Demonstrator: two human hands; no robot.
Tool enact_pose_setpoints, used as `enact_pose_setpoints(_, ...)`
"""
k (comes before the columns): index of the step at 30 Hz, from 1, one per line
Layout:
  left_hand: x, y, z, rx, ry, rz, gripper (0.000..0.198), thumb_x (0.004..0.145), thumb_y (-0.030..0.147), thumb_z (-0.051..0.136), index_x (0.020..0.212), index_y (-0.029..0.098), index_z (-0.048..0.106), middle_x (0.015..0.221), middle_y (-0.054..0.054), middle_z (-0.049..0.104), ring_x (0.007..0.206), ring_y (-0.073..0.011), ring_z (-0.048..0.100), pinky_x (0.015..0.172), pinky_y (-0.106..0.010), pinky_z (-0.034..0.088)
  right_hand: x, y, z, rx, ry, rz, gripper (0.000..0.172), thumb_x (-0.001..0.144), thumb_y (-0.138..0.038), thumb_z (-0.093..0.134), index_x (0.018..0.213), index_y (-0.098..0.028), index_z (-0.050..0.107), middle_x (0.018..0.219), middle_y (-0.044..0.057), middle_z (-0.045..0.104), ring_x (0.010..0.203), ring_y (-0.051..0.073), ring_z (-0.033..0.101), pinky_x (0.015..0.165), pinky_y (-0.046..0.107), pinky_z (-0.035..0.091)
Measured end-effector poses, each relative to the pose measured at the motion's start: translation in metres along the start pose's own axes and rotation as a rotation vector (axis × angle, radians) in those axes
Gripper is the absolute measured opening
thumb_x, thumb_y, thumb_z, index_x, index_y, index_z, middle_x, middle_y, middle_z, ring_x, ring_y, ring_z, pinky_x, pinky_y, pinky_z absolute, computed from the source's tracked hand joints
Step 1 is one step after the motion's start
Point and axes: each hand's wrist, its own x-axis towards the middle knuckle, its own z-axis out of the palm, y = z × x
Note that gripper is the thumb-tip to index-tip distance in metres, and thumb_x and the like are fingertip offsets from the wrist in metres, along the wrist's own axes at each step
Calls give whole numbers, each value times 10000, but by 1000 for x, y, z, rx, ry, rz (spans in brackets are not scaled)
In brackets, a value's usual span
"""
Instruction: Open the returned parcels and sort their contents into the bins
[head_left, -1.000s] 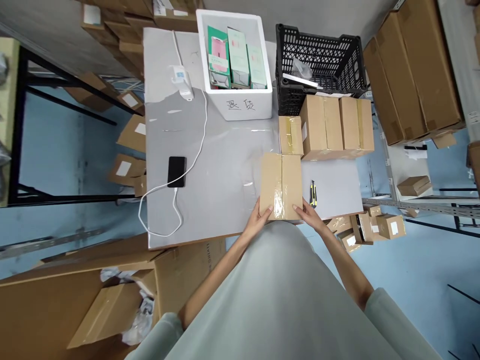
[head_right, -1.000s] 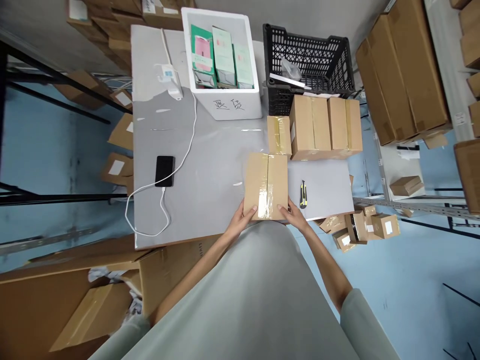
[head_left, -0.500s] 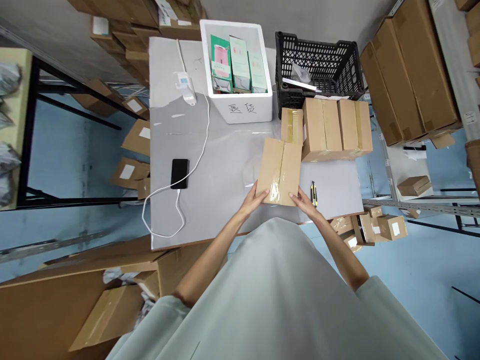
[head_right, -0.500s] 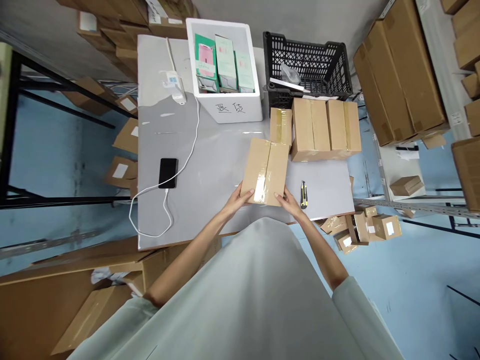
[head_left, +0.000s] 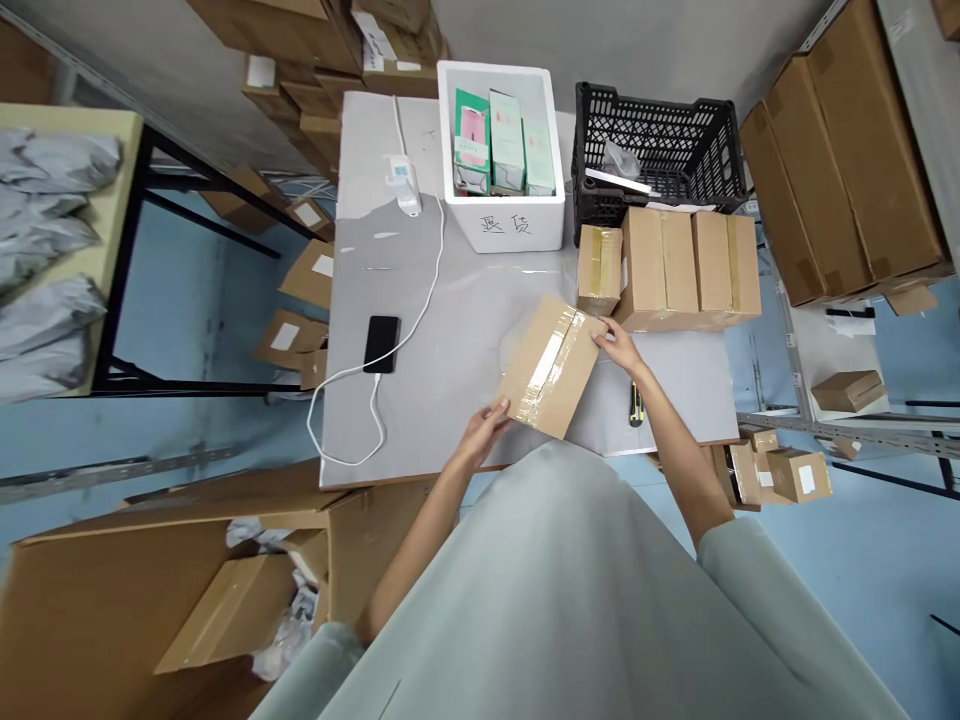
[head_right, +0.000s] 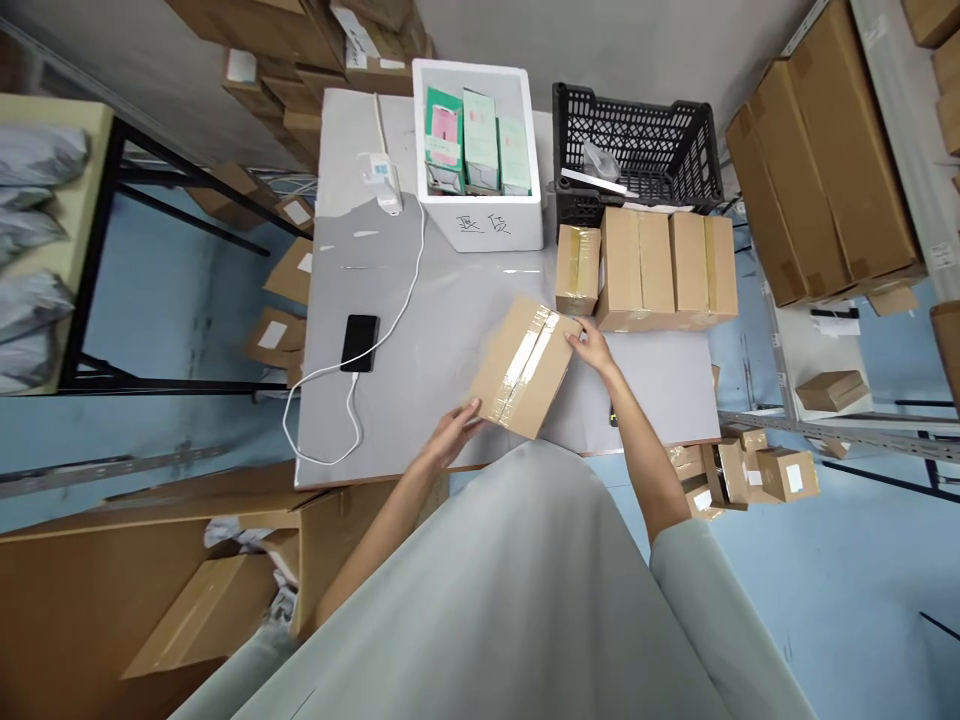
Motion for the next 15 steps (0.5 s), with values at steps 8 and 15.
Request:
enact_pose_setpoints(8, 5, 10, 4, 31, 24, -44, 579, 852, 517, 1029, 1239, 152, 802, 1291, -192, 874, 1325, -376, 814, 1134, -516, 689, -20, 14, 12, -81, 26, -137, 814, 867, -816, 813, 1411, -211, 824, 1487, 209, 727, 1286, 357, 709, 1107, 553, 674)
enact_pose_setpoints(15, 80, 95, -17, 24, 313, 345, 631, 879, 545, 890, 1365, 168, 747, 1452, -182, 810, 1355, -335, 776, 1201, -451, 618, -15, 5, 44, -4, 48, -179, 888, 942, -869, 708, 1556, -231, 773, 1528, 198, 727, 1353, 350, 695, 1253, 557, 579)
